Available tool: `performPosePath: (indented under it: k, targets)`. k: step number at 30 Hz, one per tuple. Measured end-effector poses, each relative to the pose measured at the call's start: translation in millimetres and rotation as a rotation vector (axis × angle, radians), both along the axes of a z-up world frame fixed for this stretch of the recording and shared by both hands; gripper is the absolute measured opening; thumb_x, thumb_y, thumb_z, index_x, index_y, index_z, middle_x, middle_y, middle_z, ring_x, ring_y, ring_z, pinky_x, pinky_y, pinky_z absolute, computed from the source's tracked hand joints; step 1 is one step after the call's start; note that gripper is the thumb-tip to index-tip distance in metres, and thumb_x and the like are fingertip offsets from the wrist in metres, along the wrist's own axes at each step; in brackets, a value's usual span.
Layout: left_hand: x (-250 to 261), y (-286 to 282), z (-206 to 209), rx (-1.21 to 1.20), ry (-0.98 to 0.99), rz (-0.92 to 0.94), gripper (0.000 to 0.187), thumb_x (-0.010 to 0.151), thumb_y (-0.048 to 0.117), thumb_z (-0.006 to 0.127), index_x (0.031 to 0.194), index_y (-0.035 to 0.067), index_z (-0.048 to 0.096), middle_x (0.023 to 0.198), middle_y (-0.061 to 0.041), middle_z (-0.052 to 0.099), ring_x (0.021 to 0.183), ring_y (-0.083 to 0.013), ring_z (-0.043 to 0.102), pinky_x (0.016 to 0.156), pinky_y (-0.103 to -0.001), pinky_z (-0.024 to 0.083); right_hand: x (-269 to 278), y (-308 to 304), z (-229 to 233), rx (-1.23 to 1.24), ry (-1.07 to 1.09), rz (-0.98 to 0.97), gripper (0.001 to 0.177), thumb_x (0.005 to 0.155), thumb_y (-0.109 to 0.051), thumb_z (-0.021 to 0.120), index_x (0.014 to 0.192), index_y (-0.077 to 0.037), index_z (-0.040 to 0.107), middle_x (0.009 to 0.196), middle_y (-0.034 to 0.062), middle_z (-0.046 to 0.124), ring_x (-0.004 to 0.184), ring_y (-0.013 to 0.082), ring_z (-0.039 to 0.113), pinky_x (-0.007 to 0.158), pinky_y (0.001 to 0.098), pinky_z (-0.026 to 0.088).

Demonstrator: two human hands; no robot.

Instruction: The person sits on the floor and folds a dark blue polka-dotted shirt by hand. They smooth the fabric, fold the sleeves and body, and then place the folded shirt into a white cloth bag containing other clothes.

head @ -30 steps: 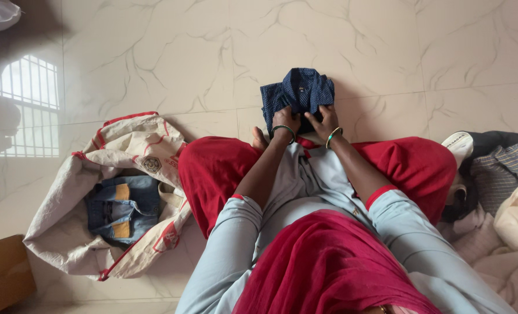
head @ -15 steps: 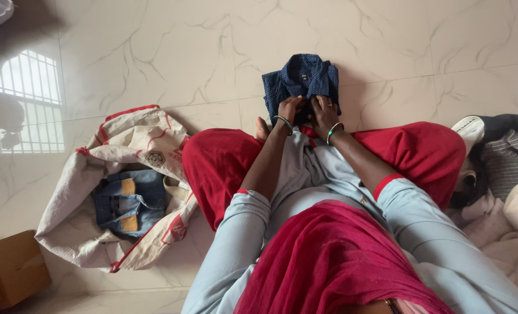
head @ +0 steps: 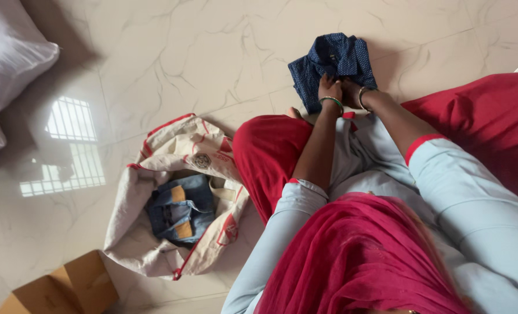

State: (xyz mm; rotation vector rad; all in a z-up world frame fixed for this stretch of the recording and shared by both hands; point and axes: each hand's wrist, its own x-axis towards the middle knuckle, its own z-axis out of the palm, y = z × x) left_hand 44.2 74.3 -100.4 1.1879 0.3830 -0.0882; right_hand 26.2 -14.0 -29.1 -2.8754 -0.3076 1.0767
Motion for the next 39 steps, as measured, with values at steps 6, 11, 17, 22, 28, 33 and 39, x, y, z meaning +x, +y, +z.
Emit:
performPosePath:
  k: [6, 11, 17, 22, 28, 33, 39]
  targets:
    - [-21, 8, 7, 0.223, -0.038, -0.050, 0.055, 0.097, 0.007, 0.058, 0.149, -0.003, 0.045, 0.142, -0.021, 0.060, 0.129, -0.0317, 0.060, 0.110, -0.037, 0.046, 29, 19, 33, -0.067, 0.058, -0.022, 0.090, 0.089, -0.027, 0.066, 0.162, -0.010, 0.016, 0.168, 0.0164, 0.017, 0.154, 0.0350, 0.018, 0.118, 0.0550, 0.027]
    - [-29, 44, 2, 0.286, 0.052, -0.155, 0.053, 0.098, 0.017, 0.063, 0.147, 0.001, 0.051, 0.137, -0.023, 0.064, 0.123, -0.0299, 0.065, 0.103, -0.037, 0.051, 22, 28, 22, -0.044, 0.028, -0.021, 0.091, 0.088, -0.027, 0.068, 0.162, -0.012, 0.017, 0.167, 0.0153, 0.018, 0.153, 0.0360, 0.020, 0.117, 0.0542, 0.030]
    - [-30, 35, 8, 0.277, -0.092, -0.038, 0.067, 0.082, 0.021, 0.074, 0.147, 0.016, 0.056, 0.130, -0.021, 0.067, 0.114, -0.0339, 0.069, 0.099, -0.040, 0.057, 18, 4, 17, 0.038, 0.075, -0.012, 0.093, 0.086, -0.027, 0.070, 0.162, -0.014, 0.018, 0.167, 0.0139, 0.020, 0.152, 0.0371, 0.022, 0.116, 0.0531, 0.033]
    - [10, 14, 9, 0.826, -0.287, -0.098, 0.069, 0.080, 0.025, 0.087, 0.144, 0.018, 0.062, 0.132, -0.028, 0.058, 0.119, -0.0451, 0.059, 0.100, -0.049, 0.049, 12, -13, 0, 0.081, -0.020, 0.025, 0.095, 0.085, -0.028, 0.073, 0.163, -0.016, 0.019, 0.166, 0.0128, 0.022, 0.151, 0.0381, 0.024, 0.115, 0.0523, 0.036]
    - [35, 16, -9, 0.214, 0.157, 0.093, 0.055, 0.082, 0.021, 0.086, 0.131, -0.001, 0.071, 0.125, -0.020, 0.071, 0.107, -0.0288, 0.069, 0.090, -0.038, 0.053, -5, -18, -7, 0.173, -0.110, -0.003, 0.097, 0.083, -0.028, 0.075, 0.163, -0.019, 0.020, 0.165, 0.0114, 0.023, 0.149, 0.0393, 0.027, 0.114, 0.0512, 0.040]
    - [13, 41, -32, -0.379, 0.079, 0.175, 0.042, 0.090, -0.009, 0.066, 0.132, -0.003, 0.065, 0.131, -0.020, 0.063, 0.104, -0.0276, 0.069, 0.085, -0.045, 0.064, -23, -11, 18, 0.210, -0.204, -0.081, 0.099, 0.082, -0.028, 0.077, 0.163, -0.021, 0.021, 0.165, 0.0102, 0.025, 0.148, 0.0403, 0.029, 0.113, 0.0504, 0.043]
    - [26, 53, -30, -0.329, 0.084, 0.135, 0.055, 0.086, -0.016, 0.059, 0.134, 0.009, 0.064, 0.138, -0.008, 0.061, 0.105, -0.0248, 0.069, 0.081, -0.038, 0.065, -24, 5, 45, 0.080, -0.148, -0.084, 0.115, 0.074, -0.032, 0.087, 0.164, -0.032, 0.014, 0.165, 0.0093, 0.019, 0.147, 0.0421, 0.027, 0.106, 0.0484, 0.049]
